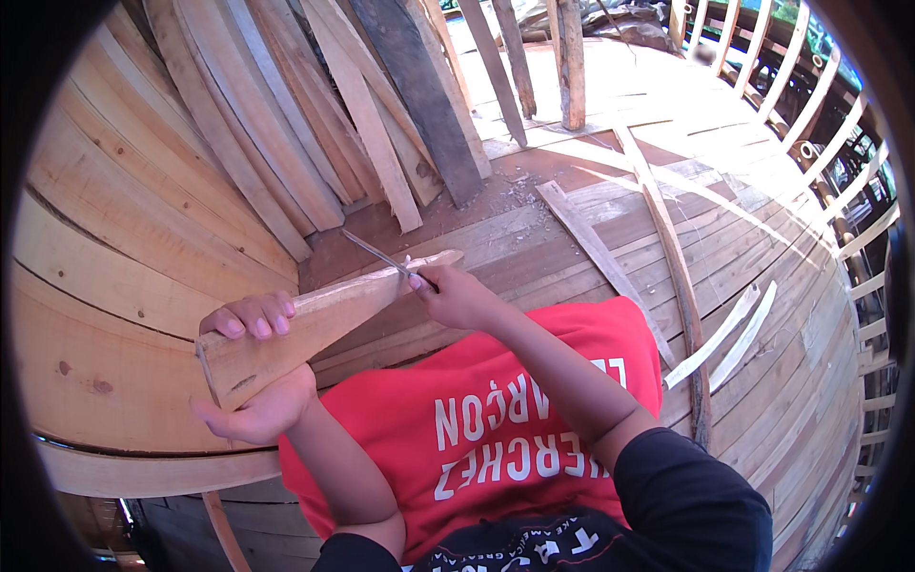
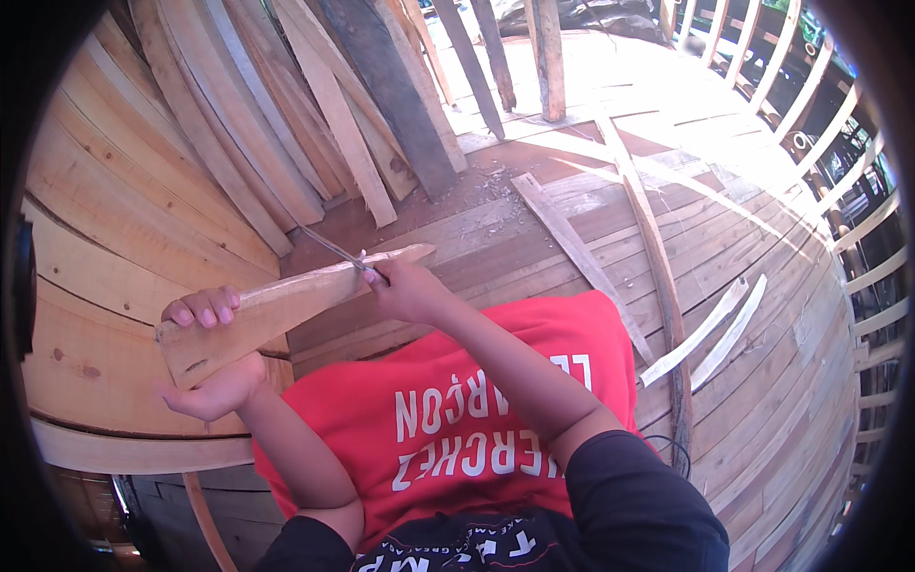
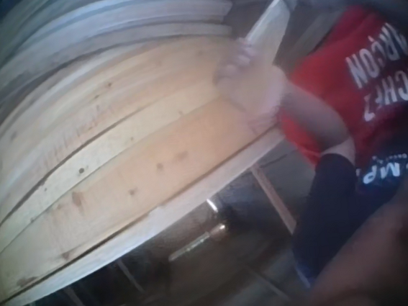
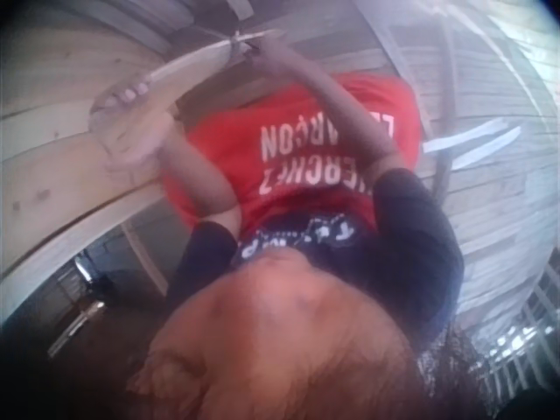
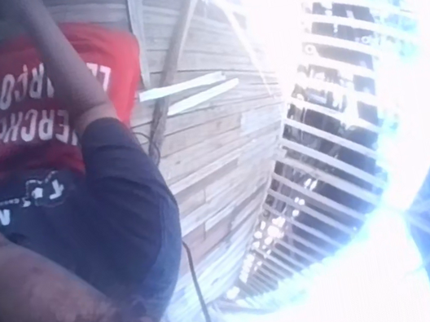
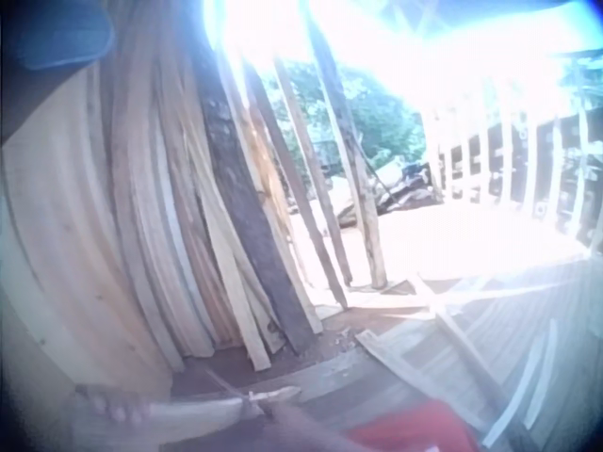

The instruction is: The person holds a triangular wooden piece in their left hand and uses a small knife in their right hand to carve and shape the wood. They repeatedly scrape the surface of the wood, removing thin shavings to refine the edges and smooth the surface.

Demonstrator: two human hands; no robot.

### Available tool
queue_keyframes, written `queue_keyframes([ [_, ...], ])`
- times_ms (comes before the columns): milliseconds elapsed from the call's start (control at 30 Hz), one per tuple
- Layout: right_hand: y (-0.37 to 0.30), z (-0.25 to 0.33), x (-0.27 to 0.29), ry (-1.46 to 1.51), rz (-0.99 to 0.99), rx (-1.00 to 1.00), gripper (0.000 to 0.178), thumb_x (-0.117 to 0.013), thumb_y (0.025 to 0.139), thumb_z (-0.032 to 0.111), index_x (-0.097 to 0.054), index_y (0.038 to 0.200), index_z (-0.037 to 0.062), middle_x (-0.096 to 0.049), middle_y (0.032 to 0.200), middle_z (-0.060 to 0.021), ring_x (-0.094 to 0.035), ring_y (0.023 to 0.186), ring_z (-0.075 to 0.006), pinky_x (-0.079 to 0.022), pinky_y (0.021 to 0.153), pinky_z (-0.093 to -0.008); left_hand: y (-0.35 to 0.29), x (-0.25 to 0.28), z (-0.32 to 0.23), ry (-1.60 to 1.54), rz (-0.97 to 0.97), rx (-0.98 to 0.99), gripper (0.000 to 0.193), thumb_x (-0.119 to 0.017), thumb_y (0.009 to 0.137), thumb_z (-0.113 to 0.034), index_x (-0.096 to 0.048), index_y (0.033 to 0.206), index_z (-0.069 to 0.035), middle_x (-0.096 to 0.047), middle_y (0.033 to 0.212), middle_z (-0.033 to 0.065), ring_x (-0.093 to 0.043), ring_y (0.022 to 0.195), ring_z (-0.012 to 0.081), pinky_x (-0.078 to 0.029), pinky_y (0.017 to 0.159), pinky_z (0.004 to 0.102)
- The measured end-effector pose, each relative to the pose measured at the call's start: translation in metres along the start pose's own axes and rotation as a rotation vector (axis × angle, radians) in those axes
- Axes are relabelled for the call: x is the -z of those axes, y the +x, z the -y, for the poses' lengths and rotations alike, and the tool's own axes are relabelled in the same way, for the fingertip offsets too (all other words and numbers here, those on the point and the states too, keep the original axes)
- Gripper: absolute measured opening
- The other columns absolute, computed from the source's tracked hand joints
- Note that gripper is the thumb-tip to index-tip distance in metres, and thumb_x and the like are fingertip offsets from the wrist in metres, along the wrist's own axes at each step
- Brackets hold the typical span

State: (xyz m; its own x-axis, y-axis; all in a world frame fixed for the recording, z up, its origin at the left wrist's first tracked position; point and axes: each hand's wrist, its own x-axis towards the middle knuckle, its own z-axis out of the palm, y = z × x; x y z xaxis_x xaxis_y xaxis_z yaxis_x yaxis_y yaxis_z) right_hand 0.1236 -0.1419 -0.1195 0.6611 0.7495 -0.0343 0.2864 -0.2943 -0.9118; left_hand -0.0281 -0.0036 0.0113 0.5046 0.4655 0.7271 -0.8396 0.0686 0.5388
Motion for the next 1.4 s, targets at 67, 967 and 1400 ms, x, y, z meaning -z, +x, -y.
queue_keyframes([
  [67,0.005,-0.021,-0.008,-0.071,-0.062,-0.131,0.042,-0.046,0.098,0.034,-0.064,0.089,-0.0031,-0.064,0.083,-0.0276,-0.063,0.085,-0.0441,-0.048,0.077,-0.0516,0.002,0.010,0.000,-0.016,-0.029,0.035,0.059,-0.045,0.080,-0.060,-0.048,0.094,-0.003,-0.049,0.079,0.0116,-0.046,0.070,0.0243,-0.038,0.073,0.0419],
  [967,-0.012,0.034,-0.044,-0.071,-0.240,-0.126,0.047,-0.045,0.098,0.035,-0.064,0.087,-0.0070,-0.065,0.085,-0.0291,-0.063,0.086,-0.0472,-0.047,0.080,-0.0538,-0.009,-0.004,0.004,0.061,-0.285,-0.024,0.057,-0.045,0.078,-0.057,-0.048,0.094,-0.003,-0.050,0.078,0.0115,-0.048,0.072,0.0249,-0.040,0.074,0.0409],
  [1400,0.016,-0.045,-0.038,-0.049,-0.336,-0.250,0.048,-0.045,0.098,0.035,-0.063,0.082,-0.0065,-0.064,0.081,-0.0306,-0.062,0.085,-0.0483,-0.047,0.077,-0.0538,-0.011,-0.024,0.008,0.072,-0.232,-0.027,0.060,-0.046,0.078,-0.059,-0.048,0.096,-0.002,-0.051,0.081,0.0131,-0.048,0.073,0.0254,-0.040,0.075,0.0408],
])
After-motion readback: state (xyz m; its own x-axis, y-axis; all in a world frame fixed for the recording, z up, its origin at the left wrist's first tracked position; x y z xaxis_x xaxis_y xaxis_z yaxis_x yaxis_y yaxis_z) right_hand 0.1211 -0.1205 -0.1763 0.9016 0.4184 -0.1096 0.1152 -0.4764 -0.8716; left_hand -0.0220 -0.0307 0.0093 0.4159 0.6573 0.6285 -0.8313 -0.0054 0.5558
